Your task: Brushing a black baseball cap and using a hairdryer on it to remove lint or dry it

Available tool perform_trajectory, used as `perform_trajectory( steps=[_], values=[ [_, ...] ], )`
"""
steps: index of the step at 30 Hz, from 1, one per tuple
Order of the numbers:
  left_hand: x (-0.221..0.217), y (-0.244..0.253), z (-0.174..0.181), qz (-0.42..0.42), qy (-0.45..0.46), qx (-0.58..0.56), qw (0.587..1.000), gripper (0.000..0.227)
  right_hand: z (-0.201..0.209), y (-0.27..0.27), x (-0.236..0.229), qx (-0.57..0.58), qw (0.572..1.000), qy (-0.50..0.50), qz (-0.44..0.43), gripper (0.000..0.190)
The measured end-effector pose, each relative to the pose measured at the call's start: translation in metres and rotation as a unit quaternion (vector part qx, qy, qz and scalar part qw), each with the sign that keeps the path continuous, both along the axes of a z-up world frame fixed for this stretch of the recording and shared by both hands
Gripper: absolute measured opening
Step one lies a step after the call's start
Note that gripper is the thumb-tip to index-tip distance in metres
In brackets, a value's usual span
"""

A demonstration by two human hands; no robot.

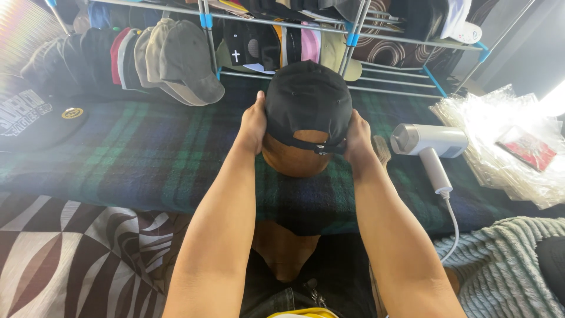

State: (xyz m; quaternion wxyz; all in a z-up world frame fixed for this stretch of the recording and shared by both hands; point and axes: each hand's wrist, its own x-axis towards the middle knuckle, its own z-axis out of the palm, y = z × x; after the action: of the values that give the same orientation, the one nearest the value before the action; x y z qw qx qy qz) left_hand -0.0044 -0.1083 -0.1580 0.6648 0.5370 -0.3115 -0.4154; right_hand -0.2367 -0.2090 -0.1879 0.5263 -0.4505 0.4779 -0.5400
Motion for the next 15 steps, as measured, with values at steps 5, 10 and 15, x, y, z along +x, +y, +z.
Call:
perform_trajectory(
  steps=[5, 10, 15],
  values=[
    [-0.012, 0.032, -0.004, 0.223, -0.261, -0.162, 0.925, 0.037, 0.023, 0.012, -0.031, -0.346, 0.897, 0.249, -0.118, 0.02],
    [-0.044, 0.07, -0.041, 0.283, -0.488, -0.375, 0.736, 0.017, 0.045, 0.097, -0.025, -0.622, 0.717, 0.312, -0.04, 0.011],
    [-0.049, 0.068, -0.046, 0.293, -0.557, -0.383, 0.676, 0.022, 0.035, 0.101, -0.019, -0.663, 0.649, 0.373, -0.024, 0.015]
  ],
)
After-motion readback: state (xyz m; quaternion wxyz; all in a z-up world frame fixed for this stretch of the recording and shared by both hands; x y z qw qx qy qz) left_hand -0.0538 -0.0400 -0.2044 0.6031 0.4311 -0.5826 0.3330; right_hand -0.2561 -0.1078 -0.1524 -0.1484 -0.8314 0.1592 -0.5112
